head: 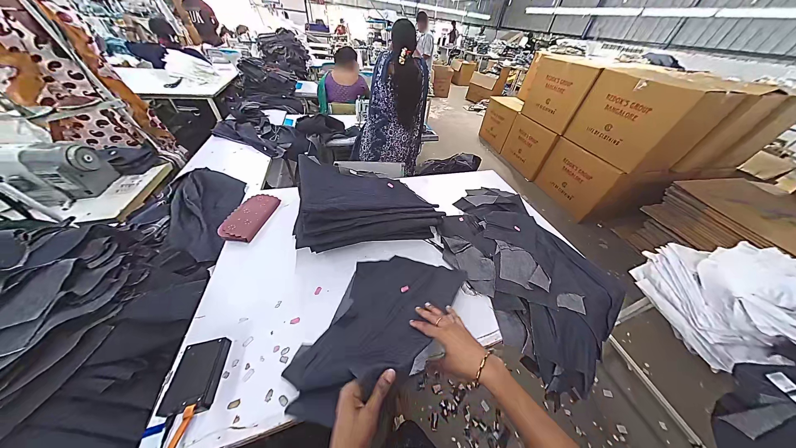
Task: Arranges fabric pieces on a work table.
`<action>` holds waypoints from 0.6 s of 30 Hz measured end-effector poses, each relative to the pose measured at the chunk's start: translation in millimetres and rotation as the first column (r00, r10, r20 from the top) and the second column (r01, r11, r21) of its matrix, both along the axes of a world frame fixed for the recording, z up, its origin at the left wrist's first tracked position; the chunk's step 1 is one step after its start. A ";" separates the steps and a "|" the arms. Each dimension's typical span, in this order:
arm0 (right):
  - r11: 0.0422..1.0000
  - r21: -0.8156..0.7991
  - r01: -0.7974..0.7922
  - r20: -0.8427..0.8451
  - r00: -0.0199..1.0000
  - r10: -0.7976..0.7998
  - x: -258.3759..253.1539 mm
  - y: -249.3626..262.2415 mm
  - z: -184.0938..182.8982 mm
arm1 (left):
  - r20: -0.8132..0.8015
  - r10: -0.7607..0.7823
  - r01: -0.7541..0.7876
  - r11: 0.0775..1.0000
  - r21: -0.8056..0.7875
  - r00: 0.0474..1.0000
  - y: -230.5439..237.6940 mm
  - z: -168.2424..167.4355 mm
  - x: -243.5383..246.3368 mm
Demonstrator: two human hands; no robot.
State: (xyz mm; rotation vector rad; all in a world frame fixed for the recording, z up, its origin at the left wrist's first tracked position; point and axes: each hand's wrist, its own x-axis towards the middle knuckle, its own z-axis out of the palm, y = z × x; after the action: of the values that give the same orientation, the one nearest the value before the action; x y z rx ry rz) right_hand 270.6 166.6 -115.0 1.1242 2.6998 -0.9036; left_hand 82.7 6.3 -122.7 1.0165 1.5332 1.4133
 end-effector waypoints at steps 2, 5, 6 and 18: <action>0.984 0.096 0.153 -0.121 0.983 -0.141 14.9 15.4 -2.0 | 0.055 0.016 -0.025 0.986 0.164 0.998 -2.9 42.9 -30.0; 0.959 0.007 0.285 -0.239 0.931 -0.275 31.3 40.0 17.9 | -0.070 0.169 -0.141 0.944 0.298 0.983 7.0 80.3 -79.1; 0.956 -0.021 0.292 -0.248 0.925 -0.288 33.5 46.8 26.7 | -0.212 0.289 -0.215 0.925 0.313 0.934 17.8 78.1 -96.5; 0.462 0.516 0.721 -0.856 0.435 0.278 -57.3 196.0 156.0 | -0.094 0.208 -0.073 0.673 0.736 0.974 239.4 147.6 -250.5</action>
State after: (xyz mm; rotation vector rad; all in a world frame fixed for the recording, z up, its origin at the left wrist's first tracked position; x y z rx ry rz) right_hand 213.3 362.6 41.0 1.5802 4.2593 0.2328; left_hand -167.8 245.7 25.0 1.5432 1.1615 2.1919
